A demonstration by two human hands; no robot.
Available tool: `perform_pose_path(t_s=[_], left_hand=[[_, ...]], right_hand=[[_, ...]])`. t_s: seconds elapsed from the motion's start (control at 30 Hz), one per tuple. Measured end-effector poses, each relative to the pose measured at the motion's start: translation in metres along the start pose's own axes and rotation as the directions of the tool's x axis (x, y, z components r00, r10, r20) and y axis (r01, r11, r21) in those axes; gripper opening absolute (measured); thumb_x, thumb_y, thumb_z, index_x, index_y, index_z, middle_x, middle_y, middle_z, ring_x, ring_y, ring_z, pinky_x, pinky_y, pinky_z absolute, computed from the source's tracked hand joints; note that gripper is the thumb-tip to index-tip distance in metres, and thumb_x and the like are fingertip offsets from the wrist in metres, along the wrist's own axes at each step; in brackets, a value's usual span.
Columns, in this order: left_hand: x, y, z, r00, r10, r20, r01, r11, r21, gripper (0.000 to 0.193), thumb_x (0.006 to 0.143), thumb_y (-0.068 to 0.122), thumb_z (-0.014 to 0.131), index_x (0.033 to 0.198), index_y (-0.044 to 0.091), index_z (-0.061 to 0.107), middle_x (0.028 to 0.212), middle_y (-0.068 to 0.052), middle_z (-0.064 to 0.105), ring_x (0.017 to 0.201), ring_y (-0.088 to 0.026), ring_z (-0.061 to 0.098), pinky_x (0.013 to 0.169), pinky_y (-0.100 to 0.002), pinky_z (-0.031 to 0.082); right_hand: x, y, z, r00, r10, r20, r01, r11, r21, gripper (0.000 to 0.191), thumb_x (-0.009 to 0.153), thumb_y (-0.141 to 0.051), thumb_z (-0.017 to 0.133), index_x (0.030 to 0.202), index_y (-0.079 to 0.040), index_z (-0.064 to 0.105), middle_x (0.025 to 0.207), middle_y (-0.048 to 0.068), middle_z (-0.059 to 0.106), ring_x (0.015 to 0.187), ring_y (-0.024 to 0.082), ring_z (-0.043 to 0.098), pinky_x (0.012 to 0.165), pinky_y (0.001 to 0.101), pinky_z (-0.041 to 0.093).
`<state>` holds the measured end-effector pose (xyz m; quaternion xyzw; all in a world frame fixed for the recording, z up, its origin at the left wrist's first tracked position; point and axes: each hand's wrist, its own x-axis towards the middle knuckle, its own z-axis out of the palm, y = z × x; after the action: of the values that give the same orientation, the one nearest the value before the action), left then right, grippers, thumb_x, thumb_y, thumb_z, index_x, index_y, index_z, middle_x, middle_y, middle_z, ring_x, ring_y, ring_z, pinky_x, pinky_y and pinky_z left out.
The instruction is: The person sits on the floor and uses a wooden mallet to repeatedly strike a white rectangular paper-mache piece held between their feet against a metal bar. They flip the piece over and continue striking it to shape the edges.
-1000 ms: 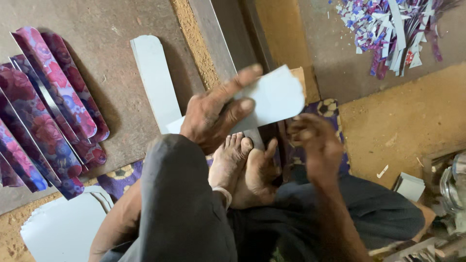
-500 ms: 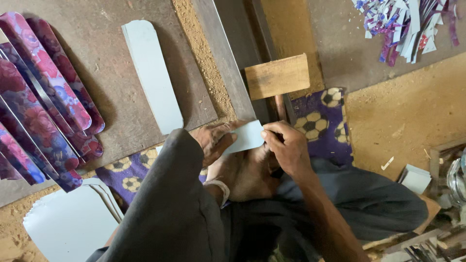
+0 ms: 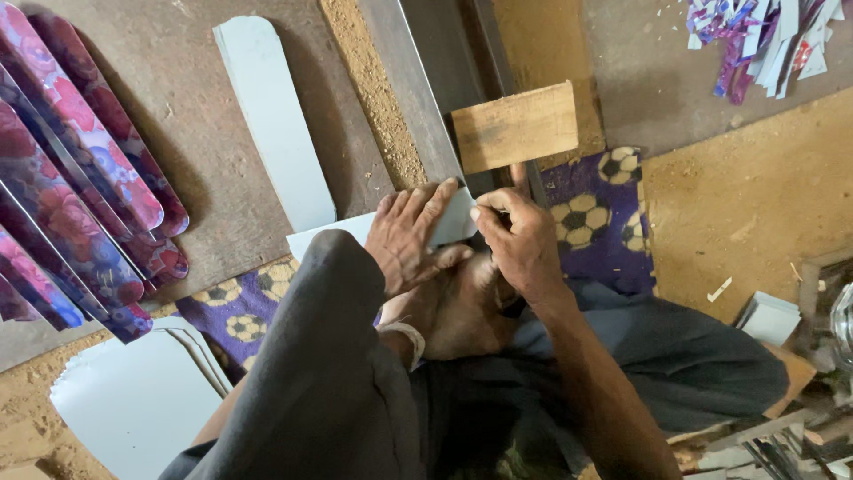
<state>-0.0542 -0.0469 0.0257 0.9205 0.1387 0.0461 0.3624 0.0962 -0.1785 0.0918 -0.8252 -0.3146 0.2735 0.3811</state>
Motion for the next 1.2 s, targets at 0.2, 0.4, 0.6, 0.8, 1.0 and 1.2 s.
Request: perform_pose_path(t_s=[0.2,0.4,0.6,0.8,1.0,1.2], left_hand=[[0.001,0.003,0.019,0.993,0.0,-0.119,0.007,0.998,0.061,0.1,0.086,0.064,0.072,0.158,0.006,0.035,0.135,-0.013,0.057,0.119,-0.032,0.055,0.11,-0.049,0.033],[0.003,0.001,0.018,0.989,-0.012,-0.145,0.015,1.0,0.016,0.095,0.086,0.065,0.072,0.154,0.008,0.04,0.133,-0.013,0.061,0.108,-0.03,0.056,0.103,-0.047,0.037],[0.004,0.003,0.019,0.982,-0.022,-0.186,0.022,1.0,-0.002,0.089,0.085,0.06,0.079,0.151,0.009,0.046,0.124,-0.009,0.064,0.101,-0.029,0.058,0.095,-0.045,0.042],[0.001,0.001,0.015,0.979,0.0,-0.204,0.001,1.0,0.009,0.088,0.086,0.058,0.08,0.151,0.008,0.047,0.126,-0.01,0.065,0.102,-0.029,0.058,0.093,-0.046,0.044],[0.016,0.011,0.003,0.977,-0.051,-0.206,0.038,0.997,-0.066,0.086,0.083,0.057,0.081,0.148,0.009,0.05,0.128,-0.011,0.065,0.103,-0.031,0.059,0.092,-0.047,0.044],[0.013,0.013,0.0,0.968,-0.014,-0.25,-0.008,0.996,-0.087,0.086,0.083,0.055,0.083,0.148,0.009,0.05,0.13,-0.011,0.065,0.106,-0.032,0.06,0.093,-0.047,0.045]], right_hand=[[-0.001,0.005,0.004,0.995,-0.095,-0.019,0.095,0.995,-0.039,0.01,0.094,-0.008,0.075,0.099,-0.001,0.07,0.085,0.011,0.072,0.072,0.019,0.07,0.064,0.0328,0.054],[-0.011,0.023,0.005,0.988,-0.157,-0.004,0.156,0.984,-0.081,0.011,0.099,-0.009,0.071,0.105,0.0,0.069,0.098,0.012,0.073,0.083,0.022,0.072,0.071,0.0344,0.055],[-0.054,0.073,-0.022,0.982,0.052,-0.183,-0.075,0.99,-0.121,0.036,0.106,-0.026,0.065,0.127,0.002,0.06,0.115,0.016,0.062,0.094,0.022,0.068,0.071,0.0322,0.06],[-0.075,0.09,-0.031,0.689,0.487,0.537,-0.721,0.384,0.576,0.029,0.097,-0.035,0.063,0.1,-0.007,0.06,0.069,0.003,0.054,0.046,0.01,0.048,0.041,0.0275,0.042],[-0.076,0.047,-0.06,0.908,0.384,0.168,-0.417,0.787,0.456,0.057,0.106,-0.06,0.04,0.091,-0.007,0.056,0.064,-0.001,0.051,0.048,0.006,0.047,0.043,0.0227,0.037],[-0.083,0.045,-0.047,0.876,0.456,0.16,-0.482,0.803,0.35,0.059,0.101,-0.063,0.041,0.092,-0.007,0.057,0.063,-0.002,0.049,0.046,0.006,0.045,0.042,0.0236,0.036]])
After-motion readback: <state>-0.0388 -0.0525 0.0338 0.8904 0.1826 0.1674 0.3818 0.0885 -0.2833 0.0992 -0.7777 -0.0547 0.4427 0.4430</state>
